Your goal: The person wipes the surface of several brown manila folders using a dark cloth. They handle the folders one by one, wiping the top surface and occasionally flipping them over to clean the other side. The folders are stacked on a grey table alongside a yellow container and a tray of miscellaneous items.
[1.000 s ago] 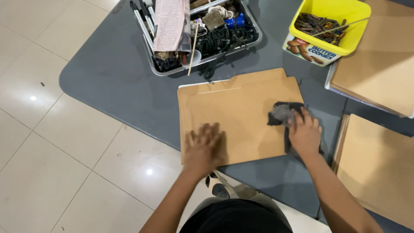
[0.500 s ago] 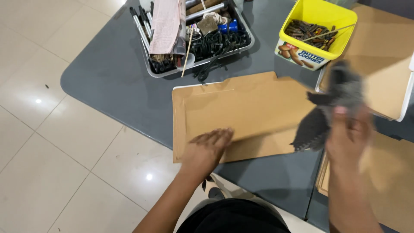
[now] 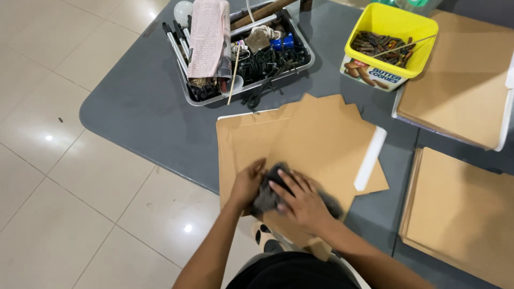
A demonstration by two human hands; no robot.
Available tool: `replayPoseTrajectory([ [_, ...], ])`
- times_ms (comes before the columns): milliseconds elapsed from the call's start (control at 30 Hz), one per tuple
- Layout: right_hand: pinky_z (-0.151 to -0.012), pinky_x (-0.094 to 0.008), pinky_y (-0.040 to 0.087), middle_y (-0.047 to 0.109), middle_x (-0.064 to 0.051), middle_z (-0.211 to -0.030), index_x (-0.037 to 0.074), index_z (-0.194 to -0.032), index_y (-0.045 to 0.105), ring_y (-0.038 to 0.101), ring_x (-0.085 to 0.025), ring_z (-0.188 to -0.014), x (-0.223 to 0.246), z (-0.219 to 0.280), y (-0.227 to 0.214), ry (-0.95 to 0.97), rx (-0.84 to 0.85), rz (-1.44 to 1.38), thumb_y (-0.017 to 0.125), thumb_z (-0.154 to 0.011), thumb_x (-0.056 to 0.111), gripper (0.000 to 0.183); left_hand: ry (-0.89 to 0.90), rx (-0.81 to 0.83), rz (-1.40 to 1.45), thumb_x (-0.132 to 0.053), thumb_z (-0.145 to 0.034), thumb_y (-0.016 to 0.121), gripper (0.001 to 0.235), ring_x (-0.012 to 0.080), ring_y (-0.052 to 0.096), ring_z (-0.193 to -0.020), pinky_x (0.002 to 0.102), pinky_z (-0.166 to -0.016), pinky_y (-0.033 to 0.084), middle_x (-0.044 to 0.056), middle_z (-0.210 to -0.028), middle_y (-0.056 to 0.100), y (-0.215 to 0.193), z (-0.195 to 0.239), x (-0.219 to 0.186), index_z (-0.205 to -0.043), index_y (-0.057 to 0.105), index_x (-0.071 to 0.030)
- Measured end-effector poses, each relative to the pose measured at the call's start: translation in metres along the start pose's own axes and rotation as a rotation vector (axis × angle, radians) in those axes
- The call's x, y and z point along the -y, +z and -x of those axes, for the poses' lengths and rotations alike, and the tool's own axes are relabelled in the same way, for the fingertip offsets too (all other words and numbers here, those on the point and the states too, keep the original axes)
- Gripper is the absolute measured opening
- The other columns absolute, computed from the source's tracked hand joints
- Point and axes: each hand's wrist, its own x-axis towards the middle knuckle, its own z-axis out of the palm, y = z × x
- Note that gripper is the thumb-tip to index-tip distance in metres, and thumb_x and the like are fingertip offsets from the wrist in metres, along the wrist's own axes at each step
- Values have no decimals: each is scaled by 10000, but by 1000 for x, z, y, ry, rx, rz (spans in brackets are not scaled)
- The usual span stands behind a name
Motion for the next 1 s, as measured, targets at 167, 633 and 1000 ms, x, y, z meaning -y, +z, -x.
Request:
replayPoseTrajectory([
  [167, -1146, -574, 297, 497, -119, -1523, 154, -1473, 520, 415, -356, -1425, -109, -8, 36, 149, 28, 158, 535, -952, 380, 568, -48, 20, 22, -140, -985, 565, 458, 222, 640, -1283, 310, -1060, 486, 159, -1391, 664, -2, 17, -38, -1431, 565, -33],
  [633, -1181, -606, 205, 400, -193, -1588, 106, -1433, 521, 323, -417, -1474, -8, -18, 22, 257, -9, 94, 586, -911, 520, 669, -156, 48, -167, -52, -849, 543, 604, 241, 716, -1195, 328, -1022, 537, 154, -1299, 730, -7, 19, -66, -1446, 609, -120],
  [1000, -1210, -426, 354, 619, -78, -1327, 77, -1483, 529, 532, -285, -1273, -136, 57, 53, 1067, 228, 242, 462, -1110, 450, 532, -193, 19, -80, -246, -1008, 574, 449, 229, 608, -1300, 324, -1070, 454, 143, -1404, 650, -10, 21, -66, -1423, 581, -74],
])
